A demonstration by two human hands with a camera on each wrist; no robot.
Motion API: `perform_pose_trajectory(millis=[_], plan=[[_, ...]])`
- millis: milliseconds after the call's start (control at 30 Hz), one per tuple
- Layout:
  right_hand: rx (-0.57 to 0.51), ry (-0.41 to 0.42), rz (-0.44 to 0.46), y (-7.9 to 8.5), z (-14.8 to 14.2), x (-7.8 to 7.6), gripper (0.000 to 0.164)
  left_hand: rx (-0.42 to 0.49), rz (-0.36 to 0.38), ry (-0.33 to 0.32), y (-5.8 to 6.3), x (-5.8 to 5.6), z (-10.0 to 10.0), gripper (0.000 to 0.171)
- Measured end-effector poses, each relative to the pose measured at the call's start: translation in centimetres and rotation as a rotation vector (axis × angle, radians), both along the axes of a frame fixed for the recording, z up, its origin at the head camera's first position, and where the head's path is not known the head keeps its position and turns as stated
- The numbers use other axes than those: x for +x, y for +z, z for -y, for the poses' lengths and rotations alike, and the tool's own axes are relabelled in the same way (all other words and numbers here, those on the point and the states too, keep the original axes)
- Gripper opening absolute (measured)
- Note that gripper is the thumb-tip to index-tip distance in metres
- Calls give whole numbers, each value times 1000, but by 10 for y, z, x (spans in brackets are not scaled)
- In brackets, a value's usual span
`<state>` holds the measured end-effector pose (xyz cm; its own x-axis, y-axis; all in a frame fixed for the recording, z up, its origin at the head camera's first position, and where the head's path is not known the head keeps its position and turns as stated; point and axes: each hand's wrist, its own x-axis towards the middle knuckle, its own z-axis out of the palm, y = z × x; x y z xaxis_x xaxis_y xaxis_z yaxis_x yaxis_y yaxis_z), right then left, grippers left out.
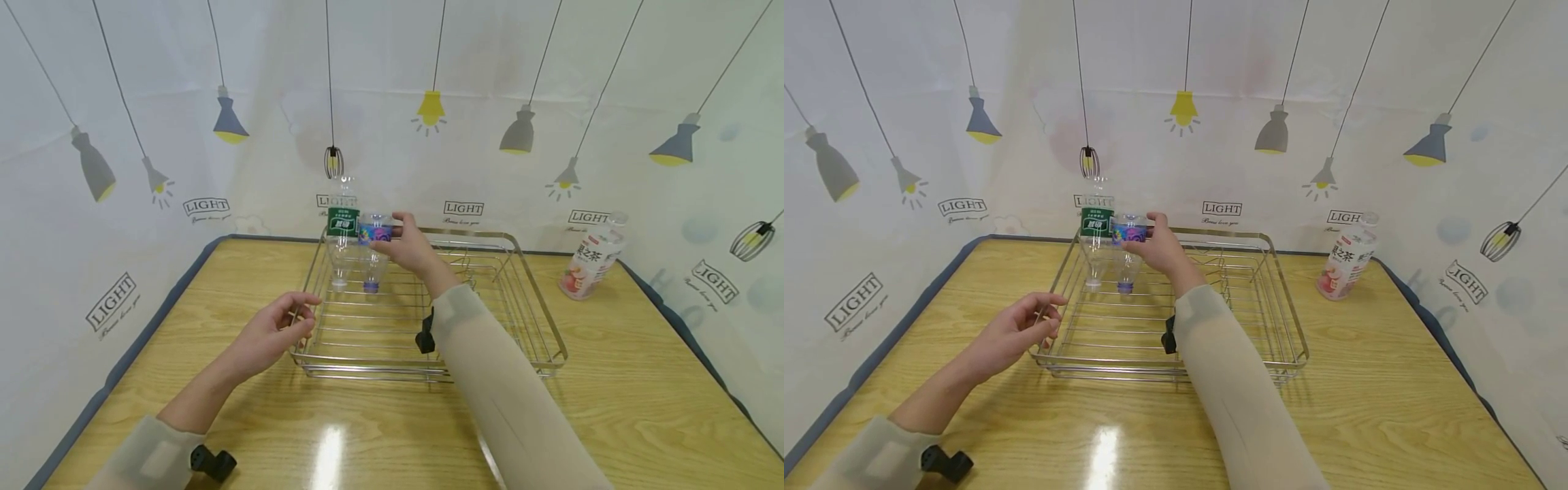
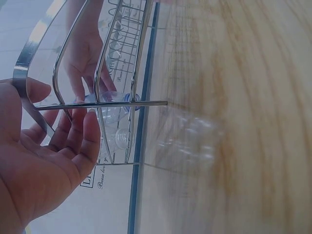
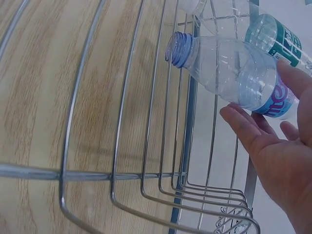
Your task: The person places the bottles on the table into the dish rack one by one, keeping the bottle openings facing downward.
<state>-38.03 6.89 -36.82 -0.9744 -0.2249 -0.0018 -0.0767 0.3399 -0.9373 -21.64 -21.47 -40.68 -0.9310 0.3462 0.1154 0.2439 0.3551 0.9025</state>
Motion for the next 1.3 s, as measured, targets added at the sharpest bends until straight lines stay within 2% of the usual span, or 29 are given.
perform_pose_trajectory(millis=[567, 967, 1300], plan=[[28, 44, -34, -1, -3, 2, 88, -1, 6, 1, -1, -1, 1, 38], [33, 28, -6, -2, -4, 1, 89, 1, 22, -3, 0, 1, 0, 41], [57, 0, -42, 1, -6, 2, 86, 0, 14, -1, 0, 0, 0, 40]])
